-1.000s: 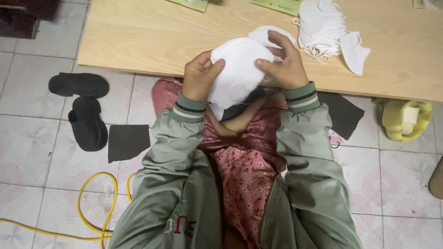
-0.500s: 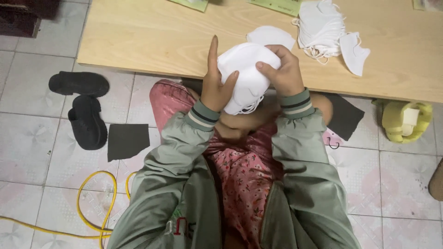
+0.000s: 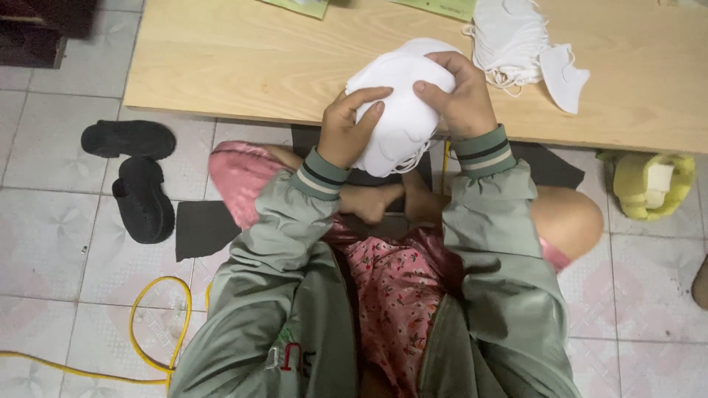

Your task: The person is manually sorting and stacking white fabric masks on a wooden table, preparing them for packaging.

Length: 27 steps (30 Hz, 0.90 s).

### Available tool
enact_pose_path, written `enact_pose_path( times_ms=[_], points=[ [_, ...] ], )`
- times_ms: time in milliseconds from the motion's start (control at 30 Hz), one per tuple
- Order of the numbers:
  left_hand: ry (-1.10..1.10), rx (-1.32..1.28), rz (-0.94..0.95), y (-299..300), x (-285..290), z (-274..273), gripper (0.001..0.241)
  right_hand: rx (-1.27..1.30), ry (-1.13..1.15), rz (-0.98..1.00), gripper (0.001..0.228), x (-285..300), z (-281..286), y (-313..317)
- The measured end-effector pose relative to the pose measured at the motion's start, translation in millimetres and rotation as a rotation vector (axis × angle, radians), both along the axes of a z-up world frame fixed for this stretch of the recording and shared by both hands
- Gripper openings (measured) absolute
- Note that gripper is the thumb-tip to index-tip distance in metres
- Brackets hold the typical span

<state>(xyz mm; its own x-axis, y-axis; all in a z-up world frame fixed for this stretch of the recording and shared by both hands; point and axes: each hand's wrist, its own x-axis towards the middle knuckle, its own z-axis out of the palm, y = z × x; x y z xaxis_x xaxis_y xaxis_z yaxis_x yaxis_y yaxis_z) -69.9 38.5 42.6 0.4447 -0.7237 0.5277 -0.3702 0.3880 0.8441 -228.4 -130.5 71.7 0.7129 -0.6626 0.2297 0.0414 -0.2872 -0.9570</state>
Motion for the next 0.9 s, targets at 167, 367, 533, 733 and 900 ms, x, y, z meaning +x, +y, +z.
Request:
enact_pose_path(
  times_ms=[167,367,533,733,900],
  points=[
    [0.006,0.041,-0.131,-20.1,11.8,7.7,0.022,-0.062,-0.016,0.007,0.036,1.9,6.1,-5.8],
    [-0.02,0.087,-0.141,-44.0,59.4,30.2,0.022,-0.102,0.14,0.059,0.035,10.0,52.6,-22.7],
    [0.002,0.104,-0.167,-93.8,110.7,38.5,0.02,-0.217,0.219,-0.071,0.02,36.7,12.3,-104.3],
    [-0.088,0.124,-0.154,-160.7,140.6,20.4,0.025,-0.403,0.814,-0.075,0.068,72.4,-1.1,-122.0],
    [-0.006,0.126,-0.261,-200.5,146.0,12.6,0.021,-0.431,1.02,0.016,0.067,80.5,-10.5,-132.1]
  ],
)
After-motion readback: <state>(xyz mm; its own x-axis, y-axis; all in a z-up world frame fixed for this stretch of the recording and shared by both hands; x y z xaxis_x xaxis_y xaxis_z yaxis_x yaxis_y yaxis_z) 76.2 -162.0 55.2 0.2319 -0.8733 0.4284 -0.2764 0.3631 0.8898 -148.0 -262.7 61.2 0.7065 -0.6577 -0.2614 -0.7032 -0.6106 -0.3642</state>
